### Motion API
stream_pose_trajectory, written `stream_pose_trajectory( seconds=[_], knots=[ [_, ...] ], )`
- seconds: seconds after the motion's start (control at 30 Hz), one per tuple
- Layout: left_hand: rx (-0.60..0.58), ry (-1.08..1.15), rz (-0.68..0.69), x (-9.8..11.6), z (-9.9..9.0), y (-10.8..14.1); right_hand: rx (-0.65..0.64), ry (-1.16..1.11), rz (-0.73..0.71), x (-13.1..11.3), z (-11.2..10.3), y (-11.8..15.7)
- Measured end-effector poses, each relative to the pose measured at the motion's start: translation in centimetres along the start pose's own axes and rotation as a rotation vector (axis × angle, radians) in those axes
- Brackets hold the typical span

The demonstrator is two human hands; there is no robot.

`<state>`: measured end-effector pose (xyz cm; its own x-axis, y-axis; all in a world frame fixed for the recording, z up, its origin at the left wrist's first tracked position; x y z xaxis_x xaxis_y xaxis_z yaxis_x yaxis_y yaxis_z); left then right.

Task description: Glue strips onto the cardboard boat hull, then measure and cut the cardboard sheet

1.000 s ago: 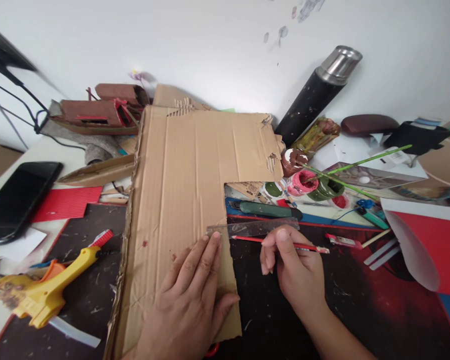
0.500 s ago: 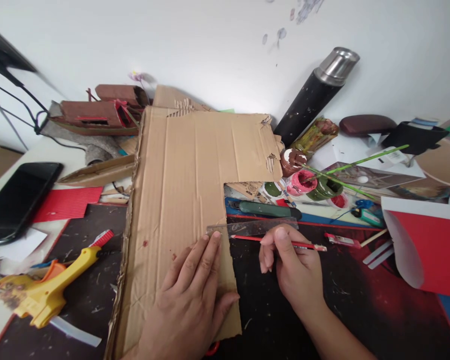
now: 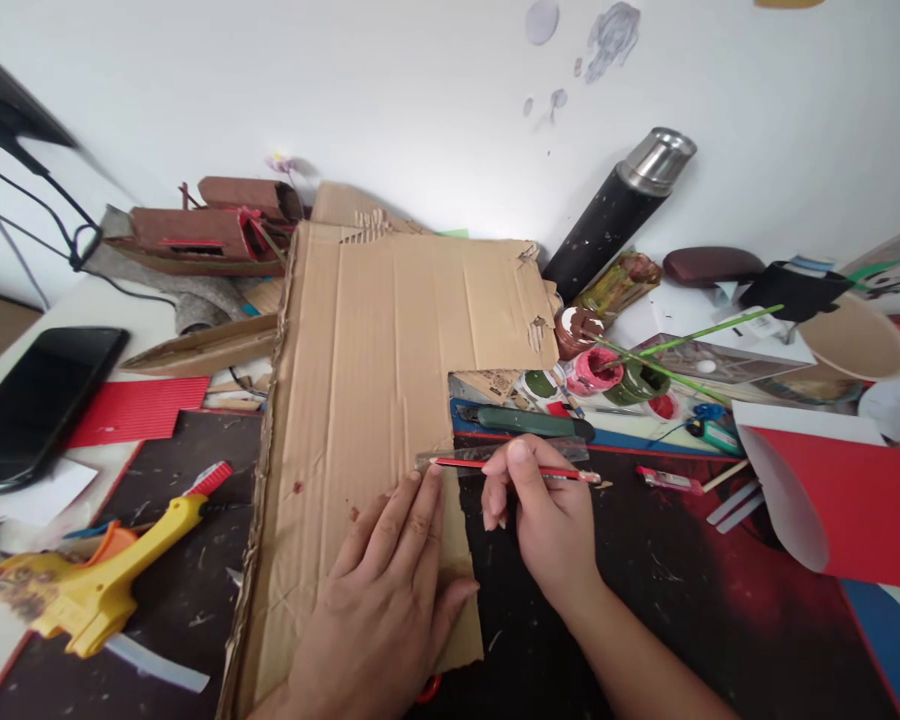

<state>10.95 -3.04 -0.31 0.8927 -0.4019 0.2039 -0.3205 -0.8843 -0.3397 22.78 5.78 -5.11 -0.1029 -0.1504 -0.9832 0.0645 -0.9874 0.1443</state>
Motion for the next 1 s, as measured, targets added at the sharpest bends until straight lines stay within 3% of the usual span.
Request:
stream_pose_trajectory(
  seconds=[0.23, 1.0],
  knots=[
    [-0.004, 0.006, -0.003, -0.2, 0.3, 0.1, -0.011, 0.041, -0.025, -0.1, 1.3, -0.6],
    [-0.004, 0.024, -0.016, -0.2, 0.3, 0.1, -0.027, 0.112, -0.038, 0.0, 1.4, -0.5]
  ],
)
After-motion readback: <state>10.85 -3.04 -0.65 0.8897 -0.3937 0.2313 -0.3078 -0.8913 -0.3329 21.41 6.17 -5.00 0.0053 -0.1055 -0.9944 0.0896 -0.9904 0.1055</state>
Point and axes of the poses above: each hand's wrist, its own y-axis away from the middle knuckle, its own z-axis out of the palm, x = y × z, the point moved 10 cm from there along -y, towards the middle knuckle, and after that the axes turned 5 degrees about y, right-handed, at the moved point
